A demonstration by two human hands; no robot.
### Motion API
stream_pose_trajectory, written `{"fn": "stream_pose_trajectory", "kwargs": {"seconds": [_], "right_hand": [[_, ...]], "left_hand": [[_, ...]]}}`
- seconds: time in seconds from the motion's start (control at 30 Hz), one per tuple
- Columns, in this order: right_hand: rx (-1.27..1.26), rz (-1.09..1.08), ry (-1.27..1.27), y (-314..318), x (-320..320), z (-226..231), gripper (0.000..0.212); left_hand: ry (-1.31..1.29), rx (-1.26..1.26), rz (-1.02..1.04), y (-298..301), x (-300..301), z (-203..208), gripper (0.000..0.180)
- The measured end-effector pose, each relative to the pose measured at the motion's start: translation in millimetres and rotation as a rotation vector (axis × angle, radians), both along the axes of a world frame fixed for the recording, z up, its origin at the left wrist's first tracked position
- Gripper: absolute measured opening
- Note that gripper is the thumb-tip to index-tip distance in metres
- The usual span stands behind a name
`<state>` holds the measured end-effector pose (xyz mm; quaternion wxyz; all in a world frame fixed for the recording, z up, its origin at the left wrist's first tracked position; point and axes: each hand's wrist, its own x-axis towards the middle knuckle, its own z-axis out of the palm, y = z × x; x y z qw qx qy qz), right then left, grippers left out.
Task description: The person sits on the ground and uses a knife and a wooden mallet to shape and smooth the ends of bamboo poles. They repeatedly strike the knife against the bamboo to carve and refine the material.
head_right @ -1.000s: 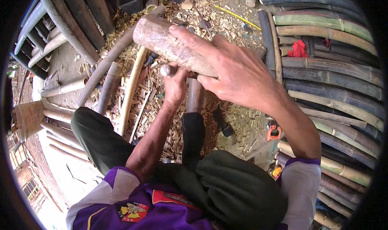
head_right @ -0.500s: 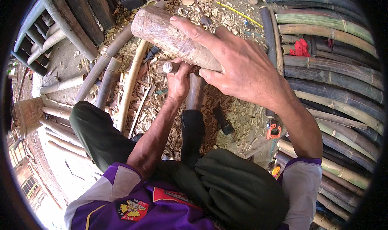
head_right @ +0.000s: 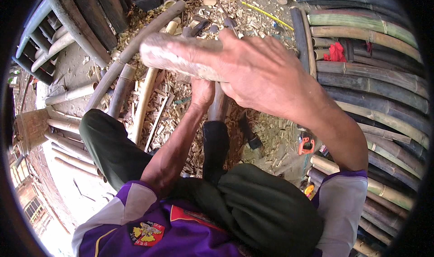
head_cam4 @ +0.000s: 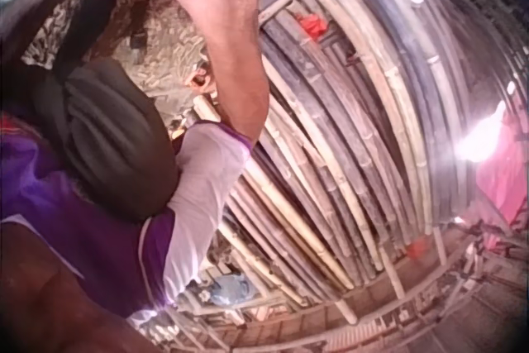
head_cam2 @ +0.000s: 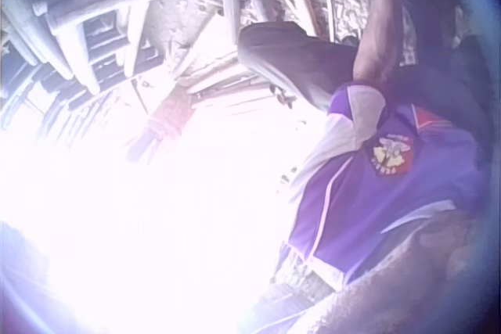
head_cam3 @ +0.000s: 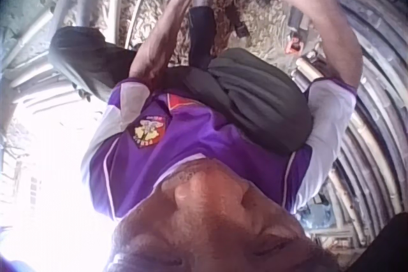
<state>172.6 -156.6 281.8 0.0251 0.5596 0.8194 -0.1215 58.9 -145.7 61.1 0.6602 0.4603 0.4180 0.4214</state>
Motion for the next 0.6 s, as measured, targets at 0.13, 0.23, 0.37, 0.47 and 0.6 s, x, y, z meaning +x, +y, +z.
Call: {"fn": "stream_pose_trajectory", "kwargs": {"seconds": [0.13, 0.23, 0.37, 0.47, 0.6], "right_hand": [[0.024, -0.085, 0.325, -10, 1, -9, 0.105], [-0.222, -0.174, 0.046, -9, 7, -8, 0.098], [-0.085, -0.239, 0.258, -24, 8, 0, 0.104], [-0.197, -0.382, 0.281, -33, 7, -9, 0.107], [0.026, -0.493, 0.557, -58, 24, -50, 0.099]], "left_hand": [[-0.065, -0.062, -0.037, 0, 5, -9, 0.054], [0.037, -0.006, -0.072, 4, 10, -4, 0.057], [0.009, -0.059, -0.199, 11, 9, 8, 0.051], [0.022, 0.11, -0.259, 8, 16, 6, 0.05], [-0.036, -0.068, -0.11, 36, 21, 12, 0.014]]}}
